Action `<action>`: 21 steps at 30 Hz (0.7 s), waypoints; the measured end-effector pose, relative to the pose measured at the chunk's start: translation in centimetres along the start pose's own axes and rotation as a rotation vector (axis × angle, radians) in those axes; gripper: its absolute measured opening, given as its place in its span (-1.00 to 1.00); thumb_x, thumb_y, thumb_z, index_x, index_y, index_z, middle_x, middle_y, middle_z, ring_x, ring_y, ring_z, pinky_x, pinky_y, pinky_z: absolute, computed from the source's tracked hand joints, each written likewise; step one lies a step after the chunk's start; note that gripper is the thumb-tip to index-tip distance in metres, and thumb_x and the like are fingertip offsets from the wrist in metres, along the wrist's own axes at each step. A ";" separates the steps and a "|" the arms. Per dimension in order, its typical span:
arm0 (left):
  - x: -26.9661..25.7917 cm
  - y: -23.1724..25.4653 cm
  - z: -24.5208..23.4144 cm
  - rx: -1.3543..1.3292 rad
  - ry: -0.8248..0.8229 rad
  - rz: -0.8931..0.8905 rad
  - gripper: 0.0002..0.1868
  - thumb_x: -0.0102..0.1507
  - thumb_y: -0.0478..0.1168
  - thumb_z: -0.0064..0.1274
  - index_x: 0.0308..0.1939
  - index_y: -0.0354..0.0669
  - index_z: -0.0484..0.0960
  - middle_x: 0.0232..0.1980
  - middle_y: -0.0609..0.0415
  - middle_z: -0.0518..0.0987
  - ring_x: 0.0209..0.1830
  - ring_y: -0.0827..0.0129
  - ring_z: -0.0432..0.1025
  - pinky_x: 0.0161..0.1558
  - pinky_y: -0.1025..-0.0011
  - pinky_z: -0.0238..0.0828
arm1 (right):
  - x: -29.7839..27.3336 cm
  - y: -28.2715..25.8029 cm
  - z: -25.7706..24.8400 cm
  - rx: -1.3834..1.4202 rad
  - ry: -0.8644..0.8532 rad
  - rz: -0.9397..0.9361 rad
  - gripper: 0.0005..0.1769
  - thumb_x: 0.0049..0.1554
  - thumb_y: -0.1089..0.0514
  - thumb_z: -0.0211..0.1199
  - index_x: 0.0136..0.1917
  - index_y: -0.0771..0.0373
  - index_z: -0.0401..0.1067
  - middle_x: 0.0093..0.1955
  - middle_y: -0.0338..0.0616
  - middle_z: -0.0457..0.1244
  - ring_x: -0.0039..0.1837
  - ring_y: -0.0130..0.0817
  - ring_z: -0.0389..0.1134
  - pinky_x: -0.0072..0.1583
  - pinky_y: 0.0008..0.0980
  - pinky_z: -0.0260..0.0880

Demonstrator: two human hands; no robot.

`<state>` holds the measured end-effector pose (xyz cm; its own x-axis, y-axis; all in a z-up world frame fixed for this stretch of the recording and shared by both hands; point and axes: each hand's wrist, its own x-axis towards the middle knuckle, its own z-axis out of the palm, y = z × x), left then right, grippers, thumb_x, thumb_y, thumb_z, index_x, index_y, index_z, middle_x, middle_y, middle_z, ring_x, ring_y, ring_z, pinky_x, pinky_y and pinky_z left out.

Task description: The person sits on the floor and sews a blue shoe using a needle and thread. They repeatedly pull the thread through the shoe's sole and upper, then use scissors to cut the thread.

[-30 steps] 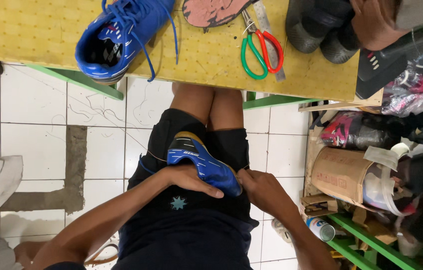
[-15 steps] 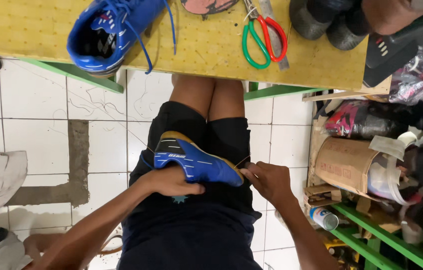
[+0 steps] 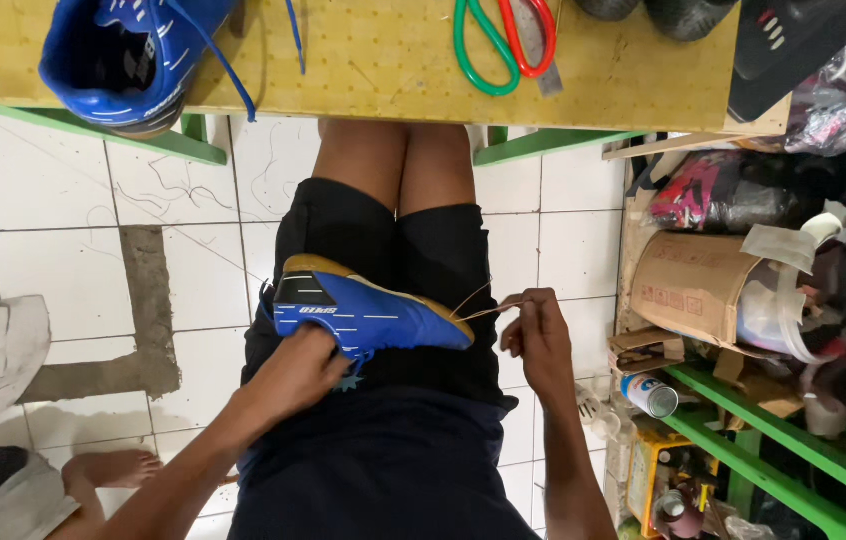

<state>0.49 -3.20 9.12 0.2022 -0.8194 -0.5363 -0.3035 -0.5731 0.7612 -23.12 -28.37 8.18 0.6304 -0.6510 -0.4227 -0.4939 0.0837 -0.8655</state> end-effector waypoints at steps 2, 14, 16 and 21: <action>0.5 -1.3 2.3 0.005 0.060 -0.023 -0.78 0.29 -0.10 0.07 -0.11 -0.06 0.75 -0.17 -0.02 0.72 -0.07 -0.06 0.61 -0.17 0.09 0.56 | -0.9 0.3 1.1 0.422 -0.108 0.038 -0.87 0.42 0.00 -0.14 0.05 0.01 0.13 0.28 0.11 0.31 -0.22 -0.20 0.43 -0.44 -0.53 0.21; 1.9 -4.4 6.4 0.107 0.123 -0.083 -0.70 0.24 -0.05 0.14 -0.04 -0.13 0.64 -0.07 -0.14 0.62 0.10 -0.21 0.48 -0.01 -0.04 0.53 | 0.8 -0.2 -0.6 0.281 -0.107 -0.003 -0.80 0.36 0.13 0.11 -0.07 0.27 0.38 -0.51 -0.01 0.17 -0.47 -0.36 0.21 -0.44 -0.54 0.06; 2.0 -4.0 6.2 0.098 0.126 -0.081 -0.72 0.24 -0.06 0.14 -0.06 -0.13 0.64 -0.08 -0.13 0.62 0.09 -0.19 0.48 -0.01 -0.03 0.53 | 1.3 -0.9 -2.5 0.238 -0.168 0.038 -0.82 0.35 0.14 0.12 -0.05 0.27 0.42 -0.57 -0.17 0.03 -0.53 -0.48 0.05 -0.48 -0.58 -0.12; 2.6 -2.9 5.7 0.052 0.150 -0.063 -0.78 0.25 -0.09 0.12 -0.12 -0.12 0.64 -0.15 -0.10 0.61 0.03 -0.15 0.50 -0.04 0.01 0.53 | 2.5 -1.7 -5.8 0.335 -0.764 -0.169 -0.75 0.14 0.12 0.40 -0.27 0.34 0.61 -0.61 -0.04 0.26 -0.49 -0.45 0.15 -0.36 -0.51 0.14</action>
<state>-3.47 -3.61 3.47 0.3582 -0.7762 -0.5189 -0.3332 -0.6254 0.7056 -24.19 -34.52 10.12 0.9704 0.0030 -0.2415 -0.2291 0.3282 -0.9164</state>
